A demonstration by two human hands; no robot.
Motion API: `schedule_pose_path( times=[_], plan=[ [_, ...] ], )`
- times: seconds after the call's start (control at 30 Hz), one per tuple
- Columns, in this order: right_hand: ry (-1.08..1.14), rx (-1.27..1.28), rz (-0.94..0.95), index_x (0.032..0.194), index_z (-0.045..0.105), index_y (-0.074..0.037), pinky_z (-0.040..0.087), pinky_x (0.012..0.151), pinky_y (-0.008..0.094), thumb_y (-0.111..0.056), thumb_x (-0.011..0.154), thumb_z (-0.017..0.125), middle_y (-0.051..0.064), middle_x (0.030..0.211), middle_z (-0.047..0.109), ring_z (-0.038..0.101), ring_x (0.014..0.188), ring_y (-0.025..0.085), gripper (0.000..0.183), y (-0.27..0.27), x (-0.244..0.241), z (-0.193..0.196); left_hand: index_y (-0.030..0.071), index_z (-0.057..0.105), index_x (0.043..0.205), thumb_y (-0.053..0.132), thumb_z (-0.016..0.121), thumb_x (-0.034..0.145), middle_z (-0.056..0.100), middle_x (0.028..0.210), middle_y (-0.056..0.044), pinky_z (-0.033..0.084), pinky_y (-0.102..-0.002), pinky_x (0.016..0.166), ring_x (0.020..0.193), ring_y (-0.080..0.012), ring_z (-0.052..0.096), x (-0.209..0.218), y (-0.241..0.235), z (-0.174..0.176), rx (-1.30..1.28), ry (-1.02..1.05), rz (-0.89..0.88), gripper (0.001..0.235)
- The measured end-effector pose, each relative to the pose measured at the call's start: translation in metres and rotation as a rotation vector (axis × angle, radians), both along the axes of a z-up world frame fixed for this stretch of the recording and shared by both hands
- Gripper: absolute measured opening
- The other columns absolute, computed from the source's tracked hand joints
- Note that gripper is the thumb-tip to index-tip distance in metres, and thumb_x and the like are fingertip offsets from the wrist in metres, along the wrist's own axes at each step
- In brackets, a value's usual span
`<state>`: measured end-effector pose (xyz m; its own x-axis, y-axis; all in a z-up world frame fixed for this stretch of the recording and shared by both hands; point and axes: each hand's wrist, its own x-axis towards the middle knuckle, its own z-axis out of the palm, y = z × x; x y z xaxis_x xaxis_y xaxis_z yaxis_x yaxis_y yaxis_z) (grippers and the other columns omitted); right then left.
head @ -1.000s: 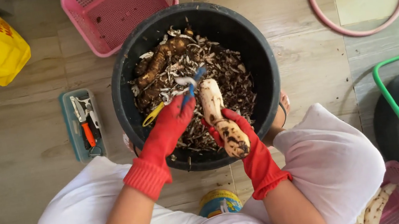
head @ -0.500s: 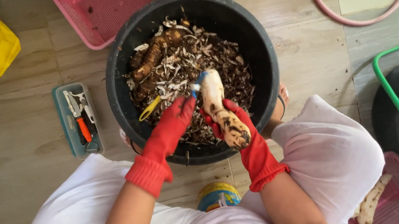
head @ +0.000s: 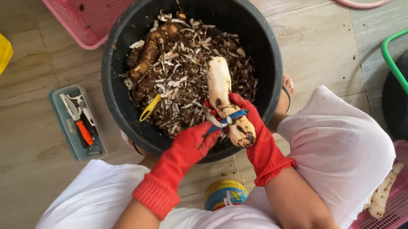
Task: The person sits on the floor and peels the skin off several root vegetables using a peeler. The peels fall into a black basin below, and the peeled vegetables are placed into a pink basket.
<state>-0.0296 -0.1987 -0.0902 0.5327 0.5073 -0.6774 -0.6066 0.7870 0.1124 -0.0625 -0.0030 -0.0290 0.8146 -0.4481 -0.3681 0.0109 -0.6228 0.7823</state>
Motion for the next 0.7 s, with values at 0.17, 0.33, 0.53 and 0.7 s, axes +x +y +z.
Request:
schedule_pose_path(
  times=[0.17,0.33,0.53,0.7],
  plan=[
    [-0.423,0.378,0.055,0.140,0.052,0.011,0.037,0.120,0.030,-0.035,0.090,0.062,0.026,0.140,0.060,0.054,0.133,0.028,0.068,-0.014,0.011,-0.029,0.036,0.066,0.123,0.057,0.051,0.099,0.077,0.106,0.001,0.059,-0.033,0.096,0.106,-0.0200,0.072,0.006,0.006,-0.036,0.014,0.205,0.282,0.035],
    [0.184,0.022,-0.127,0.111,0.070,0.005,0.056,0.095,0.057,-0.032,0.085,0.074,0.029,0.107,0.073,0.071,0.101,0.046,0.045,-0.001,0.010,-0.013,0.026,0.072,0.101,0.049,0.055,0.099,0.076,0.078,-0.001,0.061,-0.029,0.077,0.079,-0.0145,0.074,-0.002,0.002,0.023,-0.216,0.421,0.080,0.028],
    [0.181,-0.067,-0.168,0.111,0.067,0.004,0.053,0.098,0.060,-0.023,0.080,0.079,0.028,0.103,0.073,0.071,0.099,0.046,0.043,0.002,0.004,-0.017,0.024,0.073,0.113,0.047,0.062,0.098,0.079,0.087,-0.005,0.062,-0.031,0.077,0.085,-0.0206,0.076,0.006,0.005,-0.005,-0.124,0.102,0.073,0.029],
    [0.112,-0.144,-0.288,0.100,0.069,0.004,0.049,0.099,0.064,-0.022,0.079,0.083,0.026,0.095,0.074,0.073,0.092,0.044,0.036,0.009,0.004,-0.019,0.022,0.064,0.111,0.051,0.049,0.101,0.075,0.087,-0.014,0.060,-0.047,0.080,0.090,-0.0361,0.073,0.018,-0.001,-0.010,0.112,-0.025,0.209,0.034]
  ],
)
